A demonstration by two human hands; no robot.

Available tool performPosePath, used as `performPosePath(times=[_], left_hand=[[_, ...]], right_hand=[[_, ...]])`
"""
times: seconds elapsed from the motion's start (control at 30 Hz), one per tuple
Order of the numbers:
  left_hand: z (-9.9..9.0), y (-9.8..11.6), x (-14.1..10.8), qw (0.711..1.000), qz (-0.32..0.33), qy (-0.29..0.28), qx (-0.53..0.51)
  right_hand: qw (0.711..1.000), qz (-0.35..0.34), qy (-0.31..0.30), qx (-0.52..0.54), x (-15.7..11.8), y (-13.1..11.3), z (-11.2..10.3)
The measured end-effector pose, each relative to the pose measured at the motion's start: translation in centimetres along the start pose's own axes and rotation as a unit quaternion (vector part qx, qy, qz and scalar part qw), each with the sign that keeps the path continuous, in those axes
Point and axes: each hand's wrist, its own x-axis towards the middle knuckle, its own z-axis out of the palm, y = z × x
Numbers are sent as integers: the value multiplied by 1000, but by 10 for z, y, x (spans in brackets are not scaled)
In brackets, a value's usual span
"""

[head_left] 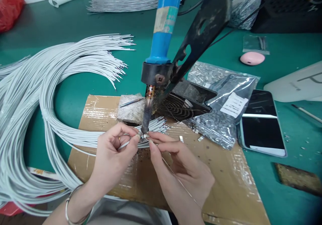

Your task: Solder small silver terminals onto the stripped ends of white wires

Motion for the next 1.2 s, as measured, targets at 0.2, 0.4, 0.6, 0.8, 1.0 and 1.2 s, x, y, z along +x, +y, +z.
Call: performPosePath(times=[0.2, 0.4, 0.6, 0.8, 1.0, 1.2], left_hand=[[-1, -1, 0, 1000, -4, -3, 11], [-5, -12, -18, 995, -39, -50, 80], [-30, -37, -48, 948, 47, -242, 202], [-70, -63, -54, 871, 252, -29, 420], [-90, -71, -41, 761, 359, 15, 539], [-106, -52, -31, 758, 420, -45, 497]], right_hand=[[1000, 0, -6, 3, -1, 1, 0], [996, 35, 76, -21, 4, -5, -7], [958, 123, 201, 161, 17, 12, -70], [965, 148, 198, -84, 2, 39, -98], [977, 82, 128, -150, -14, 40, -91], [956, 51, 94, -273, 1, 38, -93]])
